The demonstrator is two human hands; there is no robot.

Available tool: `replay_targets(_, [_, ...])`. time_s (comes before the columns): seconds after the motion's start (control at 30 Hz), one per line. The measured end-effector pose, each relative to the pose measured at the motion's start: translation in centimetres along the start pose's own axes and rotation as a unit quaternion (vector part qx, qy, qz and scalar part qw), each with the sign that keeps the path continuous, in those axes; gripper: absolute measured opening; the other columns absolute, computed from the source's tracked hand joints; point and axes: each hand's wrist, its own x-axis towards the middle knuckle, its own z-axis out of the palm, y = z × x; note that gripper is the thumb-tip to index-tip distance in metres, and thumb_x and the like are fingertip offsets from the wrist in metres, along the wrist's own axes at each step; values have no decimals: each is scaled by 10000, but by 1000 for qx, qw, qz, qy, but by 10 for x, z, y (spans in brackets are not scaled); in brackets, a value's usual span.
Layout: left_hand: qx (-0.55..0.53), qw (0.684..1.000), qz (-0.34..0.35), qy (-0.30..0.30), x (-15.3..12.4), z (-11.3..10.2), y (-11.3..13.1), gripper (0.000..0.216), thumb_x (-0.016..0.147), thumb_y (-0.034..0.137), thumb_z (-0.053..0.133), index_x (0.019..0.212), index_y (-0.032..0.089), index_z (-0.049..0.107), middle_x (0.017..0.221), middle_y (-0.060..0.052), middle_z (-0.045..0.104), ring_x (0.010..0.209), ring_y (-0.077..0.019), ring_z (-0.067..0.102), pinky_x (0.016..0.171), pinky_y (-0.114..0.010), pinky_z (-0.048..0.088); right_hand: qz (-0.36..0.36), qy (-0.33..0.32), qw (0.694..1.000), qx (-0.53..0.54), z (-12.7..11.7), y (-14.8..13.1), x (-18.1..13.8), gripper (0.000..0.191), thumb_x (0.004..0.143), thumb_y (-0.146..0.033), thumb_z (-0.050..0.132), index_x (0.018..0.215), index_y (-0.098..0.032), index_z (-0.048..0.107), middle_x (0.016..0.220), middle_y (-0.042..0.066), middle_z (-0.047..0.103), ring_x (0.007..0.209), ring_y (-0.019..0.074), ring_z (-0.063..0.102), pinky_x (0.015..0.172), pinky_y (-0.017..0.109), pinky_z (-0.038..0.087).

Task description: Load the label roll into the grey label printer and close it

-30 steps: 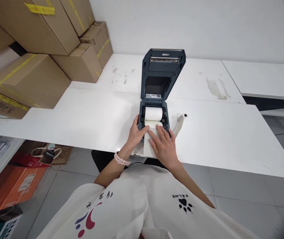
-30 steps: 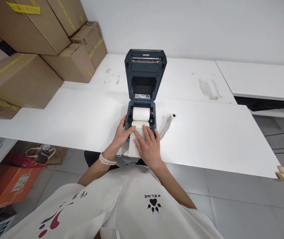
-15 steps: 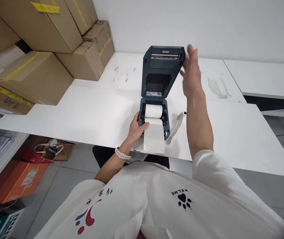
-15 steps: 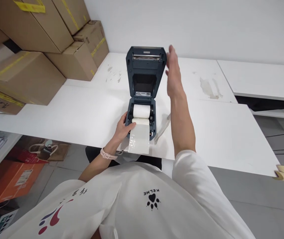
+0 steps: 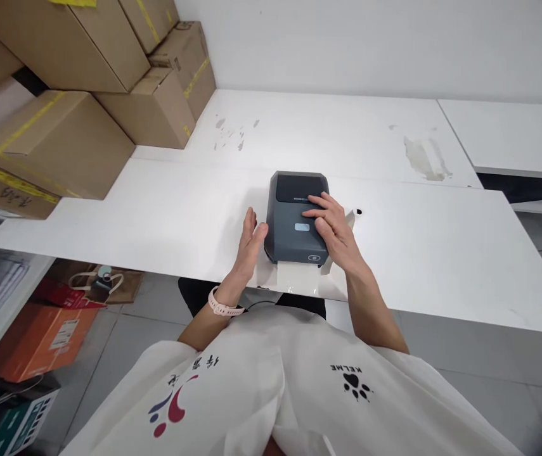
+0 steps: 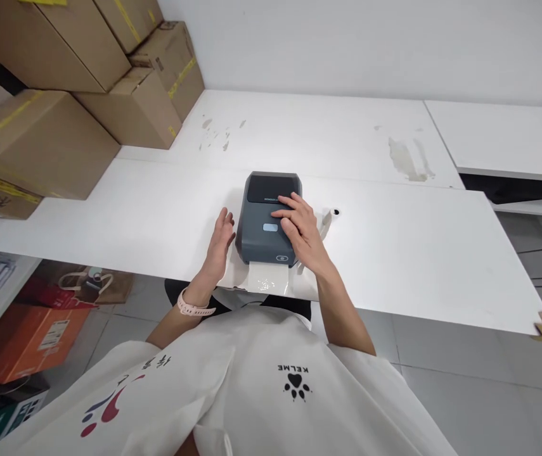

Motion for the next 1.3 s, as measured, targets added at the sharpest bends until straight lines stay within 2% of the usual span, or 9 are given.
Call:
replay_targets(0.17, [-17, 998, -18, -60, 7, 15, 2, 951, 911, 550, 660, 1663, 353, 113, 1766, -42, 187, 1614, -315, 249, 1267, -461, 379, 9, 6, 1000, -23, 10, 5, -15, 420, 1079, -468, 341, 1425, -378, 560, 1603, -21, 506, 1615, 241, 250, 1323, 562, 241])
replay_targets(0.53, [-67, 995, 74, -27, 8, 16, -28, 884, 865, 572, 725, 1603, 362, 286, 1678, -90, 379, 1527, -337, 398, 1226, -505, 386, -35, 109, 993, 5, 33, 13, -26, 409, 1027, -453, 533, 1423, -353, 544, 1568, 21, 545, 1584, 305, 322, 1288, 628, 276])
replay_targets(0.67, [9, 995, 89, 52, -27, 8, -38, 648, 906, 550, 669, 1470, 316, 455, 1573, -112, 486, 1363, -261, 544, 1048, -397, 511, -28, 153, 988, 6, 38, 6, -33, 255, 1035, -403, 534, 1262, -317, 612, 1483, 43, 621, 1544, 298, 401, 1259, 642, 328])
replay_targets(0.73, [55, 987, 92, 122, -47, 3, -45, 427, 896, 547, 655, 1185, 235, 617, 1215, -89, 674, 1033, -199, 643, 857, -329, 534, -26, 162, 986, 6, 39, 4, -34, 184, 1037, -390, 534, 1170, -300, 623, 1422, 49, 661, 1525, 296, 431, 1241, 646, 354])
replay_targets(0.83, [52, 997, -26, -53, -62, 0, -45, 369, 873, 532, 663, 750, 190, 599, 699, 4, 606, 651, -121, 534, 635, -265, 436, -28, 167, 985, -6, 40, 4, -34, 152, 1039, -386, 526, 1092, -282, 624, 1365, 55, 690, 1513, 298, 444, 1218, 647, 384])
replay_targets(0.9, [0, 968, -141, -206, -59, 0, -37, 413, 851, 533, 685, 668, 183, 564, 614, 16, 580, 550, -91, 477, 559, -250, 366, -39, 169, 985, -21, 40, 6, -33, 157, 1042, -373, 517, 1078, -279, 637, 1339, 57, 702, 1504, 295, 454, 1210, 632, 396])
replay_targets(1.0, [-50, 937, -195, -286, -50, 0, -19, 412, 828, 535, 714, 679, 171, 588, 650, -1, 637, 499, -65, 458, 515, -238, 310, -78, 147, 984, -57, 36, 10, -35, 207, 1049, -368, 501, 1101, -292, 687, 1363, 51, 690, 1501, 286, 456, 1209, 587, 406])
replay_targets(1.17, [61, 954, -114, -269, -45, -12, -9, 476, 875, 566, 663, 619, 168, 612, 591, -2, 621, 506, -80, 469, 533, -246, 368, -91, 90, 973, -192, 26, 8, -37, 333, 1067, -452, 430, 1162, -347, 731, 1539, 3, 580, 1558, 336, 348, 1259, 660, 203])
replay_targets(1.3, [96, 993, 1, -61, -38, -20, -13, 481, 928, 542, 605, 603, 189, 577, 589, 11, 581, 568, -107, 514, 573, -256, 415, -78, 46, 965, -247, 19, 1, -30, 306, 1041, -507, 480, 1078, -343, 736, 1558, -32, 567, 1593, 367, 258, 1269, 692, 5])
